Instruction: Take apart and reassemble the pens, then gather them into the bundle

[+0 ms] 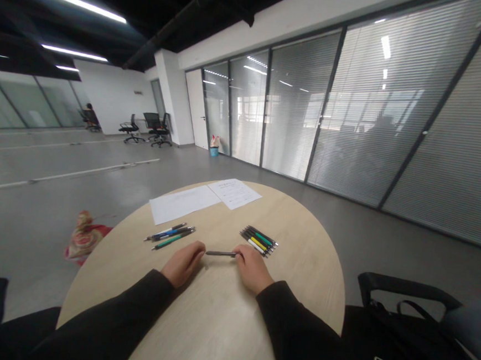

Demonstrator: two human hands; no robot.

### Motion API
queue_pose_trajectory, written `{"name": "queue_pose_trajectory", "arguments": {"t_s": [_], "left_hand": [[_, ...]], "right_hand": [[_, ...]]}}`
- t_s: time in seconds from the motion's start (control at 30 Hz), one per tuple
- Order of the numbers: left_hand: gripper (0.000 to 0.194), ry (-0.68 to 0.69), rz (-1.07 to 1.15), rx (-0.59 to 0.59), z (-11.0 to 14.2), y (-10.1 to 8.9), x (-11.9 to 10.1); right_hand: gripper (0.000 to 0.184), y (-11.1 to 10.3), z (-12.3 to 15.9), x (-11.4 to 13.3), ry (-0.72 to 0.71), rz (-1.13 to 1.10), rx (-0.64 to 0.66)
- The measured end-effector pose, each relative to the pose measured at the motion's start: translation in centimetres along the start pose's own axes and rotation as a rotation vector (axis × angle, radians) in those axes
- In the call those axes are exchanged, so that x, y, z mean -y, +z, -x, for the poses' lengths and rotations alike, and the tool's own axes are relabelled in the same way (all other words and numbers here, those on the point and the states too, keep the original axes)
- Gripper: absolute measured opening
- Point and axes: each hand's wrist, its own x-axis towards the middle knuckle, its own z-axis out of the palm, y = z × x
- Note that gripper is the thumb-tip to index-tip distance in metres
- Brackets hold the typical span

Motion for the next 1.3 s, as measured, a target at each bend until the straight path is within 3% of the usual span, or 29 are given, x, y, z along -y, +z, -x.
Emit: {"name": "queue_pose_trajectory", "arguments": {"t_s": [0.43, 1.3], "left_hand": [[0.014, -0.03, -0.009, -0.094, 0.2, 0.04, 0.18], [0.014, 0.029, 0.046, -0.054, -0.05, -0.39, -0.36]], "right_hand": [[0.019, -0.09, -0.05, -0.02, 0.012, -0.002, -0.02], [0.019, -0.11, -0.04, 0.16, 0.009, -0.007, -0.006]]}}
